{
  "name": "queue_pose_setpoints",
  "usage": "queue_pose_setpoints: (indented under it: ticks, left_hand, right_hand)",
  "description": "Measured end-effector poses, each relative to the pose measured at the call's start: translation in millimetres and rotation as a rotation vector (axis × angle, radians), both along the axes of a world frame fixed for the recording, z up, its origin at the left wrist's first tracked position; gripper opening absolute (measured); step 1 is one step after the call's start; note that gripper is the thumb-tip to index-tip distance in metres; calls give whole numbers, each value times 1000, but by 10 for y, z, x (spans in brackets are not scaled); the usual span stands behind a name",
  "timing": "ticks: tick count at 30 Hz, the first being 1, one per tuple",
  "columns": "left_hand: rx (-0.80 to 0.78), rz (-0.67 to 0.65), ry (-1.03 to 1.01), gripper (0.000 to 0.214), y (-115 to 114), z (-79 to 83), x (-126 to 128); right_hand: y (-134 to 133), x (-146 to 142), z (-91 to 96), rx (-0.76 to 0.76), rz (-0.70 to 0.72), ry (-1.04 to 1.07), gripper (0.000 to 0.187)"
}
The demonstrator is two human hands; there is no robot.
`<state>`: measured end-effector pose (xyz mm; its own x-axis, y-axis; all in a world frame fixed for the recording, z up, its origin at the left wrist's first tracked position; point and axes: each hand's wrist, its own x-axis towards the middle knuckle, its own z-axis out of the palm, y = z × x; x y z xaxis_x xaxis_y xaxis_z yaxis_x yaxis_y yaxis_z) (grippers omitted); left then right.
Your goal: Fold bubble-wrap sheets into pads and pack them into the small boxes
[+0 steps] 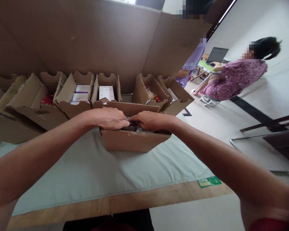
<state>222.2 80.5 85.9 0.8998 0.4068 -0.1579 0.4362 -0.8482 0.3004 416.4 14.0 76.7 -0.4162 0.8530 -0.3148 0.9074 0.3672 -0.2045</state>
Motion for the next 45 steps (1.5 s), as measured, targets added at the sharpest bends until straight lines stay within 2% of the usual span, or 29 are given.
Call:
queue_pose_setpoints:
  ticks: [3,7,11,14,17,21,24,26,28,30,31,33,34,36,37,39,42,45]
  left_hand:
    - [-10,-103,181,44,-34,0,112]
    - [-25,-66,232,44,-21,57,195]
    - [-48,-5,144,45,-9,193,121]
    - [2,31,51,42,-49,264,23]
    - [-21,20,67,44,-106,219,-7]
    - [-99,54,160,53,-131,52,81]
    - [-127,64,149,60,-110,42,121]
    - [-90,50,87,59,-120,127,44]
    - [-12,69,-64,52,-181,229,-157]
    - [6,151,-296,46,-296,249,-463]
    - [-34,216,-416,46,-367,197,-631]
    - [-197,380,-636,55,-510,-50,-930]
    - [-283,479,-728,61,-576,-234,-1034]
    - [-403,635,-835,78,-690,-646,-1112]
    - [-447,668,-858,85,-736,-838,-1086]
    - [-520,624,-889,93,-804,-1127,-943]
    - [-558,530,-947,91,-839,-1300,-651]
    - [-561,535,-996,85,-846,-1317,-452]
  right_hand:
    - [102,-7,-66,-67,20,-3,46]
    - [100,-14,14,-75,43,-41,35]
    - [-50,41,225,69,2,-23,34]
    - [-157,90,306,90,-23,32,37]
    - [-168,99,208,19,2,3,41]
    - [-42,57,-30,-83,14,30,45]
    - [3,39,-4,-100,18,73,41]
    - [-87,79,164,-9,-19,38,36]
    - [-306,185,377,197,-135,66,33]
    - [-636,352,503,453,-295,215,35]
    - [-823,447,494,551,-371,304,35]
    - [-1184,619,300,670,-502,430,29]
    - [-1335,680,125,651,-594,485,29]
    - [-1544,727,-303,481,-696,592,34]
    - [-1599,707,-518,387,-716,650,41]
    - [-1619,594,-869,291,-725,757,58]
    - [-1498,333,-1117,273,-682,922,69]
    - [-1348,93,-1146,332,-724,1065,69]
